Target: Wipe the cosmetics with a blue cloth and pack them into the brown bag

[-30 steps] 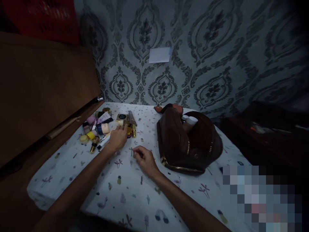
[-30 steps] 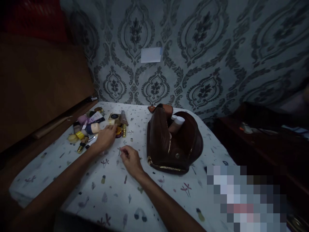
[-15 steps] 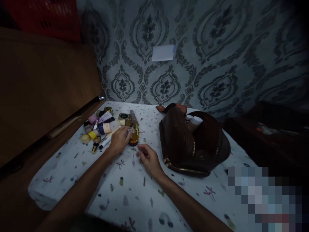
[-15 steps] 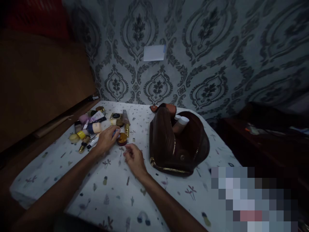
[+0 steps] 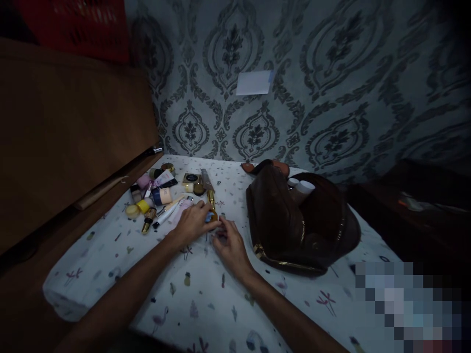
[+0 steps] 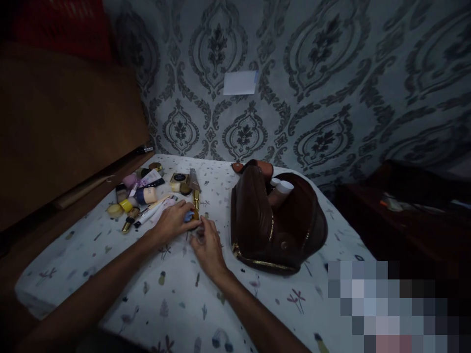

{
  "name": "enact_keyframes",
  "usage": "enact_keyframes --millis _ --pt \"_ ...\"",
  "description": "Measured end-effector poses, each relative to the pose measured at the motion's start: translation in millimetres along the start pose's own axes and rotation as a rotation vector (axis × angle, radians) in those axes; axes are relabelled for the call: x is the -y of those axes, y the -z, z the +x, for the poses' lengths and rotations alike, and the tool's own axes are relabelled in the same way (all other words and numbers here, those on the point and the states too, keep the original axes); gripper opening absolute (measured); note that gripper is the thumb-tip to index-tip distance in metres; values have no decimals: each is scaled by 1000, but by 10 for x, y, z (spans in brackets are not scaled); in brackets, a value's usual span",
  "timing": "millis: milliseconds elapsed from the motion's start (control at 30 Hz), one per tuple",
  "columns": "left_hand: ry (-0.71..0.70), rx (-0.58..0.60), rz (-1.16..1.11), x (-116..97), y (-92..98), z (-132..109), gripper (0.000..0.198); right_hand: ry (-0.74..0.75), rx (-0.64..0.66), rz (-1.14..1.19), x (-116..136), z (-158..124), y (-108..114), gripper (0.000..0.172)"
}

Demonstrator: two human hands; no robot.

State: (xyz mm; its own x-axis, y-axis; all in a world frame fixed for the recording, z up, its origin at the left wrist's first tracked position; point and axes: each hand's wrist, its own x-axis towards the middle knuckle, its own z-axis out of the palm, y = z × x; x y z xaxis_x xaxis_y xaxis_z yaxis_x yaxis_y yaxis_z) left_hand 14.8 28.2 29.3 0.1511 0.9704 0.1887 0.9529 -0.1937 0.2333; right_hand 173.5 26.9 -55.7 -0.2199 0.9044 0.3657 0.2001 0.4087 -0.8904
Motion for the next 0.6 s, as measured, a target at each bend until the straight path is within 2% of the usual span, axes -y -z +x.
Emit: enact_keyframes --millis 133,333,600 --pt "46 5 -2 -94 18 -14 36 29 32 -18 30 4 -5 60" --pt "49 7 14 -108 86 -31 30 39 89 15 169 -7 13 59" --pt "-244 37 -72 157 9 -7 48 -12 62 -94 266 -19 55 62"
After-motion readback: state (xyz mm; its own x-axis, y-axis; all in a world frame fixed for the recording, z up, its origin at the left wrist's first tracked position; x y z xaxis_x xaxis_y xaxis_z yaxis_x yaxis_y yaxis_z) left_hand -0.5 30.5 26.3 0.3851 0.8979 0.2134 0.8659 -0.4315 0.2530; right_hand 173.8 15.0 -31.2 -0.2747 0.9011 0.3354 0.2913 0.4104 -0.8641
